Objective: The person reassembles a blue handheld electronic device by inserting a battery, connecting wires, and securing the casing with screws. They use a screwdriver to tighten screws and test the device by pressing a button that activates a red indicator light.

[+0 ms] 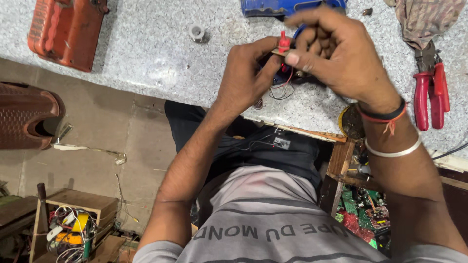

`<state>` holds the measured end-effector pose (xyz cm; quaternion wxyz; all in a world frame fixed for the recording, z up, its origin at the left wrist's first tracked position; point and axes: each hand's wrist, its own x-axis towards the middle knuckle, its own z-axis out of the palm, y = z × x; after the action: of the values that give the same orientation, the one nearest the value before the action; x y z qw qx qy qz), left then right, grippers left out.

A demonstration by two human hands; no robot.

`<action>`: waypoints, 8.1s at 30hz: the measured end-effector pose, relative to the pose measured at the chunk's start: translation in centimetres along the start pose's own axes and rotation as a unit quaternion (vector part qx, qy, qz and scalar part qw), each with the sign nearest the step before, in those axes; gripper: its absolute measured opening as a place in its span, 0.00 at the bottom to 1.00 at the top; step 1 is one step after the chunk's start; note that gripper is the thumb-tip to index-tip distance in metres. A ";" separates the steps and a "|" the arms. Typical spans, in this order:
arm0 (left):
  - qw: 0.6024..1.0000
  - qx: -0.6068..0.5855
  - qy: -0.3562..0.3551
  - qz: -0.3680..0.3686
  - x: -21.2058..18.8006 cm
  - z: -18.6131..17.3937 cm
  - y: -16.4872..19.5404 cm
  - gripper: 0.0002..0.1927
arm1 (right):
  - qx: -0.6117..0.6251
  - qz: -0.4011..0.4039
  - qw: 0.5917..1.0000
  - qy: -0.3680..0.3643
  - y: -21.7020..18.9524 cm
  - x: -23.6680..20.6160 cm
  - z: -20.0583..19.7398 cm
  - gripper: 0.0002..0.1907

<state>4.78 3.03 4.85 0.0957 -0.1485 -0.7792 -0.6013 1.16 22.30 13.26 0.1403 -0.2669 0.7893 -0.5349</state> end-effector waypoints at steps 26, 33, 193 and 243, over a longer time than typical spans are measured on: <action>0.971 0.237 0.030 0.007 -9.0 -0.6 0.3 0.42 | -0.301 -0.251 0.919 0.045 4.9 1.6 -1.0 0.07; 0.976 0.217 0.009 -0.002 -7.9 -0.6 0.0 0.29 | -0.309 -0.179 0.933 0.046 5.4 1.0 -0.8 0.05; 0.975 0.203 -0.093 0.007 4.0 -1.1 -0.3 0.12 | -0.445 -0.199 0.862 0.138 5.9 -3.4 2.6 0.10; 0.941 -0.105 -0.170 -0.271 5.5 -0.5 -4.1 0.09 | -0.324 -0.191 0.921 0.098 6.7 -3.2 -1.1 0.19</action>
<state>-1.81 2.18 3.03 -0.2213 -0.0407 -0.7268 -0.6489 1.39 26.91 7.36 -0.1367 -0.3895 0.8636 -0.2896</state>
